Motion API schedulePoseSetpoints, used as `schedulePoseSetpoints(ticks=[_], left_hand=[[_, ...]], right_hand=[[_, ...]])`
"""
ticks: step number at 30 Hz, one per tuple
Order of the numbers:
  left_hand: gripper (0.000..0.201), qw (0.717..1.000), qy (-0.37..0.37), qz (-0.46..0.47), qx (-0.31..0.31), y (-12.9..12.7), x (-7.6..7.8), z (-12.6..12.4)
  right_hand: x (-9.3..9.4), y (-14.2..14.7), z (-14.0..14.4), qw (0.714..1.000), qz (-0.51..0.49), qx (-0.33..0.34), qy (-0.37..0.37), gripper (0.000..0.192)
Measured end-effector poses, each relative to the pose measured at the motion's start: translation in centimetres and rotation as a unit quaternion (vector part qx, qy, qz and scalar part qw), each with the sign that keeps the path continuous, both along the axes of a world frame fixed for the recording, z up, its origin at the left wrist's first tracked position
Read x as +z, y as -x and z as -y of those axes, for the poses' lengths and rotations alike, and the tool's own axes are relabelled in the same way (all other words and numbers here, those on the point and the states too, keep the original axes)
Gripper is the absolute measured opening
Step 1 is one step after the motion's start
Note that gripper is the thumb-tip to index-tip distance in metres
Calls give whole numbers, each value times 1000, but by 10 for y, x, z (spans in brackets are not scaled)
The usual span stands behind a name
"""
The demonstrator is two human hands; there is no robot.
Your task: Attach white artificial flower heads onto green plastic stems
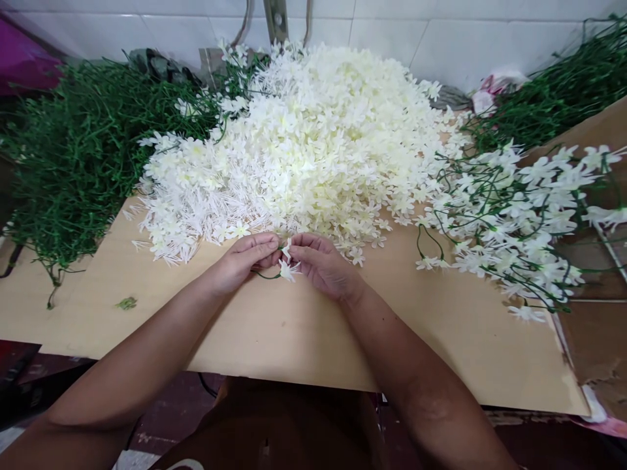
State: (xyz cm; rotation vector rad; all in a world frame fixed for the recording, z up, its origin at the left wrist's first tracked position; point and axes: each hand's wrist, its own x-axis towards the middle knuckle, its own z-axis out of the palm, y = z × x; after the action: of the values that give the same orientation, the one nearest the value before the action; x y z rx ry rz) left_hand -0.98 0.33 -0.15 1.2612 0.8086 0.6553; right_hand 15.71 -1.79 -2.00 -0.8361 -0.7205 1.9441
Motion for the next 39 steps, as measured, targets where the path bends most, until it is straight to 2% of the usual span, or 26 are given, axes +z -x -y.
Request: schedulePoseSetpoints(ticks=[7,12,23,29,39], left_hand=[[49,999,-10,-4,-32,2,4,-2],[49,999,-19,1,-28,3,1,-4],[48,1000,4,7,-15,3,-2,-4],[48,999,-14,13,-32,3,-2,-4],[48,997,-57,19,-51,4,-7,-6]], right_hand=[[3,0,0,1000,19,3,7,35],[3,1,1,1000,22,-6,-6,33],[1,3,3,999,-5,-46,17,30],[1,4,3,999,1,-48,11,30],[5,6,4,996,19,-76,42,36]])
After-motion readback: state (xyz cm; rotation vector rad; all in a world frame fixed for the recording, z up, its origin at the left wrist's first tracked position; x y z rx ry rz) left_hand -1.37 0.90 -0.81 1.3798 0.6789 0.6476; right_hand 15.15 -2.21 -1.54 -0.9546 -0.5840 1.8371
